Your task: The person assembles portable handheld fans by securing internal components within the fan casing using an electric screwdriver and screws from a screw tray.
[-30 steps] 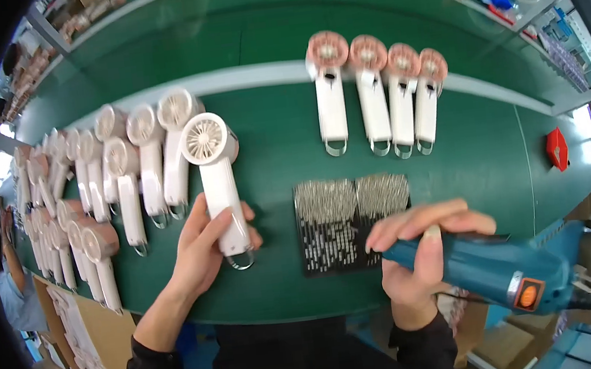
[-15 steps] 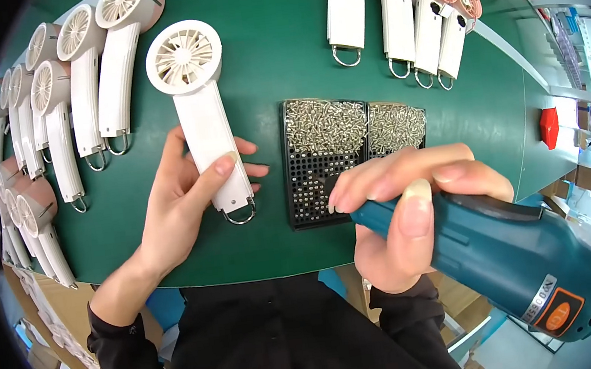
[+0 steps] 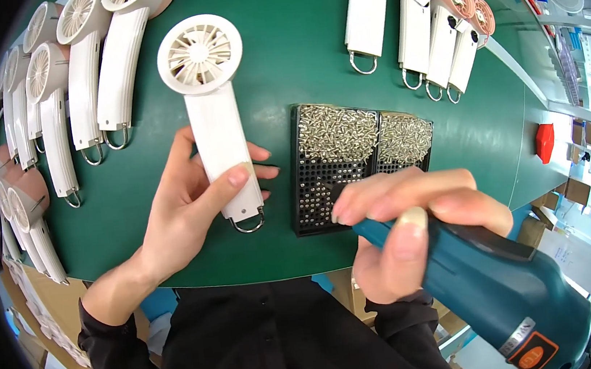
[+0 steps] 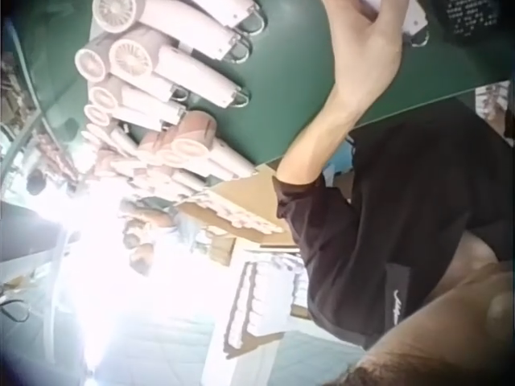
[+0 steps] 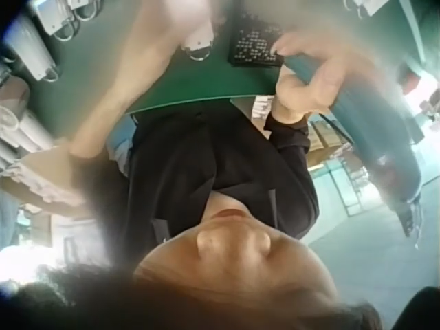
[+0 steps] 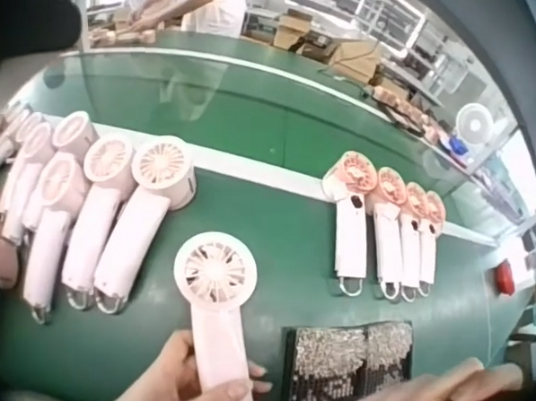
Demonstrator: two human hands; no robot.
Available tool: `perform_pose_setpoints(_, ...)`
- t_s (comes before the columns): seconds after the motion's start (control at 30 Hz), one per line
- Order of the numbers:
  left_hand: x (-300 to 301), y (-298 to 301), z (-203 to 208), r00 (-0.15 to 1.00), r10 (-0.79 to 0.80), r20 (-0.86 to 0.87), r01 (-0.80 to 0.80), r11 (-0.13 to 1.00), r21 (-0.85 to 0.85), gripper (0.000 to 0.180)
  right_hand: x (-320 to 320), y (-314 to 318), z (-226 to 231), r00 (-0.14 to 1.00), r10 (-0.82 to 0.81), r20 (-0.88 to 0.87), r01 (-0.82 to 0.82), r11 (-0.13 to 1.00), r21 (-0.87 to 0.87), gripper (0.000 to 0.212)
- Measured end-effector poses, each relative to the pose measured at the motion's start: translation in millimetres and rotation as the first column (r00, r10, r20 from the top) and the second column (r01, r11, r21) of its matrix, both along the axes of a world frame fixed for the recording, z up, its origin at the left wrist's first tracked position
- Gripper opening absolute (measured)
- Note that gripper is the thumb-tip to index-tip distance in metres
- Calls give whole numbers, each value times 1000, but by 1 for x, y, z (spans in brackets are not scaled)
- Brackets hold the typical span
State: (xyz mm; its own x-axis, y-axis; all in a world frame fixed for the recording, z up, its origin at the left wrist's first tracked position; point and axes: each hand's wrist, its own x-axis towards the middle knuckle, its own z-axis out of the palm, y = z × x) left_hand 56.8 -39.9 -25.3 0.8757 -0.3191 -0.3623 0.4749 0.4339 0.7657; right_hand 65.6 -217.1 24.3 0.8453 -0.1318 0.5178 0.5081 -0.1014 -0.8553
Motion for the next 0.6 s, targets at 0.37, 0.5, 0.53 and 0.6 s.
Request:
perform_pose_setpoints(0.37,-5,-5,-2,998,-58,9,58,998,32,43,-14,27,21,967,127,219,-187,942,278,26)
perform_pose_setpoints(0.5,-7,-3,-1,998,-66,3,66,997,51,43,-17,38,20,966,156,207,-210,939,272,26)
perform_pose_setpoints(0.53,-7,-5,0,998,-61,5,61,997,42,43,-16,38,20,967,161,198,-211,941,266,26)
perform_pose_setpoints(0.6,-7,-7,-1,998,-55,5,54,998,28,43,-17,39,19,969,165,186,-211,942,261,26)
